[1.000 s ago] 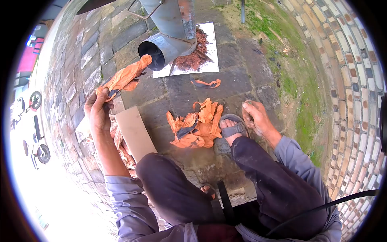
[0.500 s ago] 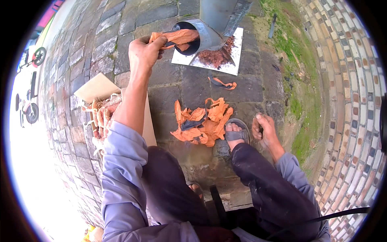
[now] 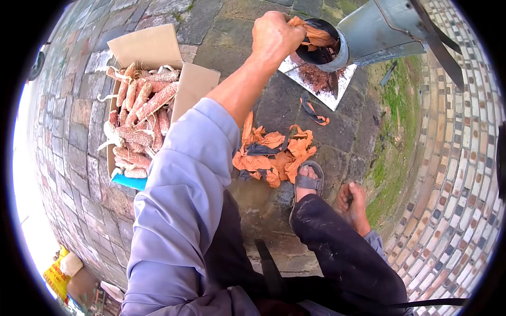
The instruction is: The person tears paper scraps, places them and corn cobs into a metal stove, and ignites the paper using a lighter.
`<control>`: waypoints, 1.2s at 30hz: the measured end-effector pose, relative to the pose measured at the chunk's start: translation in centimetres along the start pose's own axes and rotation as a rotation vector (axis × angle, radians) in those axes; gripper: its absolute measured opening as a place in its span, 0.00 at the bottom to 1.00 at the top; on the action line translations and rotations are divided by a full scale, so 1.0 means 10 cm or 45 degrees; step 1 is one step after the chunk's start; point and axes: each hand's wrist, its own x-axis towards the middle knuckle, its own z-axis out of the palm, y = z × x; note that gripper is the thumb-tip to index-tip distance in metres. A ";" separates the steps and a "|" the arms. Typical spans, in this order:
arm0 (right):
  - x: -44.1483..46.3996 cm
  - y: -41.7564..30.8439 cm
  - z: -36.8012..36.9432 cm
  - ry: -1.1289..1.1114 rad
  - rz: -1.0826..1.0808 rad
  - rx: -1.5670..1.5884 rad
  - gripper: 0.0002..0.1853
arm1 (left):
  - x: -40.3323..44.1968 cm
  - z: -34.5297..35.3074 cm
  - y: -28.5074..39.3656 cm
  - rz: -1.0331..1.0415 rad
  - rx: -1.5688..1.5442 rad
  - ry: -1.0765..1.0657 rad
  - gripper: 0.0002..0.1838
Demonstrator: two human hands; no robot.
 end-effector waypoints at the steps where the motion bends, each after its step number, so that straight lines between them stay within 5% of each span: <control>1: -0.01 0.00 0.01 0.029 -0.015 -0.006 0.22 | 0.01 0.02 -0.01 -0.013 0.002 0.020 0.14; 36: -0.07 0.00 0.11 -0.022 0.146 -0.035 0.22 | -0.04 0.12 0.11 -0.095 -0.049 -0.011 0.19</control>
